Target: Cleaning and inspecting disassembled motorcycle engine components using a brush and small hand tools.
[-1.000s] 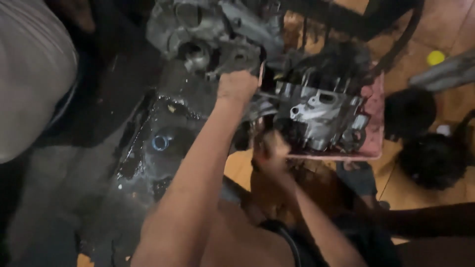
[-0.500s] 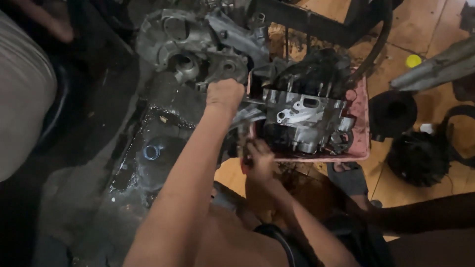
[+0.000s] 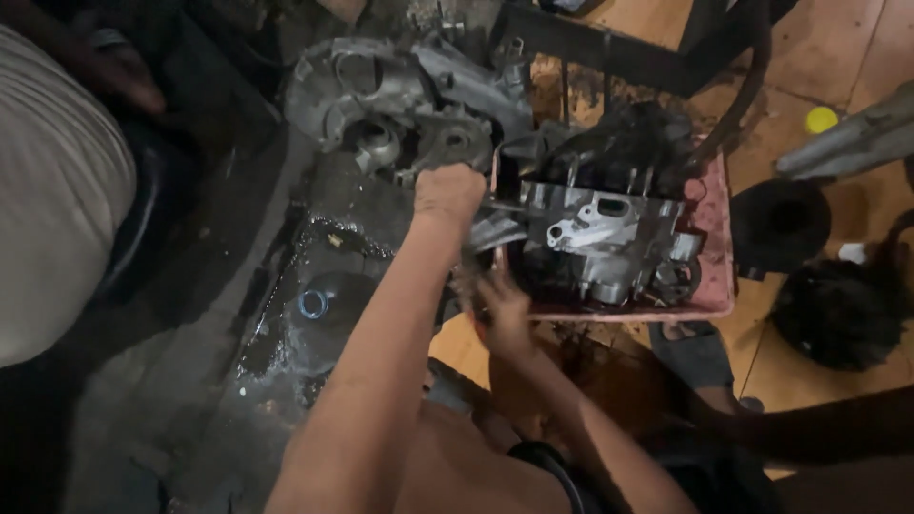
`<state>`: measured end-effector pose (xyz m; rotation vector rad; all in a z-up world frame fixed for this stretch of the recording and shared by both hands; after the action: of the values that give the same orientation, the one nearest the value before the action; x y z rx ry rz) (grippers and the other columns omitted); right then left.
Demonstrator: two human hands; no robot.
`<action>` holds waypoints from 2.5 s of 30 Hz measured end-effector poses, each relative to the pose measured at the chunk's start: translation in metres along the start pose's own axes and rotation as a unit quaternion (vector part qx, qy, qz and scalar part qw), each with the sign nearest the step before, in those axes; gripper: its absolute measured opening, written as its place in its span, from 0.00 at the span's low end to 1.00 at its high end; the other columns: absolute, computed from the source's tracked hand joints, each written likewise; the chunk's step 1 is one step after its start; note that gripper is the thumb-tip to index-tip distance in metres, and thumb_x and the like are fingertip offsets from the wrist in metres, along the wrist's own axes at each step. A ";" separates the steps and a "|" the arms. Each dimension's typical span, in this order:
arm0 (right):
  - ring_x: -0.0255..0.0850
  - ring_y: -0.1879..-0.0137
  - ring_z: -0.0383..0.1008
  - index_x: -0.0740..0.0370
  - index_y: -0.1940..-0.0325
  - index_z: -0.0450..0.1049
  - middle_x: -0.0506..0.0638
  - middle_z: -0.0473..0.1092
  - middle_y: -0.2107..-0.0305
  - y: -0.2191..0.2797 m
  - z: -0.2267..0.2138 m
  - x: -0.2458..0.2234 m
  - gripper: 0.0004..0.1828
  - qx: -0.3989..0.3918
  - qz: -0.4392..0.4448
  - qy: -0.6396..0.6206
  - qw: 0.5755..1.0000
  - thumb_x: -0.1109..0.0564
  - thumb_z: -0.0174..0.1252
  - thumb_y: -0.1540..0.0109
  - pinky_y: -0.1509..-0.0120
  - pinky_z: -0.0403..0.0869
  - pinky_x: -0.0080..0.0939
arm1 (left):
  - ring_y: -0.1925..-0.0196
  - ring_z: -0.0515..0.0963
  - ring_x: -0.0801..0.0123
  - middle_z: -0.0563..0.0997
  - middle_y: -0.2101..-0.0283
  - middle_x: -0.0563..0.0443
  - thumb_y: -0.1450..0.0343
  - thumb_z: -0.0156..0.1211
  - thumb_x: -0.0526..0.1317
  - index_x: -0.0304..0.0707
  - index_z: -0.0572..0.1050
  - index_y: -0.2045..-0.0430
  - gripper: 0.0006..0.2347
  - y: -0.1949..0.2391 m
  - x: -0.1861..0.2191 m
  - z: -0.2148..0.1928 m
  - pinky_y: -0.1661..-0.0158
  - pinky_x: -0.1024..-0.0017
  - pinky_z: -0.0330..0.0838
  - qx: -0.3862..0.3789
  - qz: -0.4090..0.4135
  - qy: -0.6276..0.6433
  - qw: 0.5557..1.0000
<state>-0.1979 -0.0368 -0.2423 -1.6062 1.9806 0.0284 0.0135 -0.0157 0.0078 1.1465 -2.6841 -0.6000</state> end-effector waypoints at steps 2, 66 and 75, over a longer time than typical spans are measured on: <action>0.56 0.43 0.77 0.59 0.54 0.76 0.59 0.76 0.54 0.012 0.052 0.007 0.15 -0.039 -0.088 -0.171 0.981 0.51 0.56 0.42 0.23 0.50 0.66 | 0.57 0.86 0.50 0.86 0.60 0.41 0.33 0.62 0.24 0.32 0.84 0.65 0.09 0.011 0.004 -0.001 0.57 0.47 0.81 -0.003 0.002 -0.003 1.000; 0.56 0.47 0.76 0.53 0.54 0.79 0.56 0.72 0.53 -0.097 -0.104 -0.072 0.19 -0.010 -0.064 -0.051 0.997 0.57 0.65 0.50 0.48 0.76 0.55 | 0.56 0.85 0.40 0.84 0.60 0.35 0.41 0.78 0.33 0.30 0.83 0.65 0.13 0.019 -0.015 -0.019 0.60 0.38 0.82 -0.067 0.034 0.083 0.994; 0.56 0.67 0.74 0.53 0.69 0.77 0.51 0.70 0.68 -0.105 -0.091 -0.083 0.07 -0.032 -0.103 -0.068 0.992 0.58 0.60 0.51 0.56 0.75 0.52 | 0.48 0.82 0.36 0.81 0.52 0.29 0.38 0.69 0.38 0.26 0.79 0.57 0.18 0.054 -0.031 -0.043 0.56 0.37 0.79 -0.056 0.075 0.182 0.979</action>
<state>-0.1327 -0.0252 -0.0944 -1.7942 1.7197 0.1191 0.0124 0.0276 0.0698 0.9131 -2.3657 -0.4575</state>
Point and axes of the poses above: each hand's wrist, its own y-axis away from the middle knuckle, its own z-axis out of the palm, x = y × z, the point moved 1 cm from there along -y, towards the middle knuckle
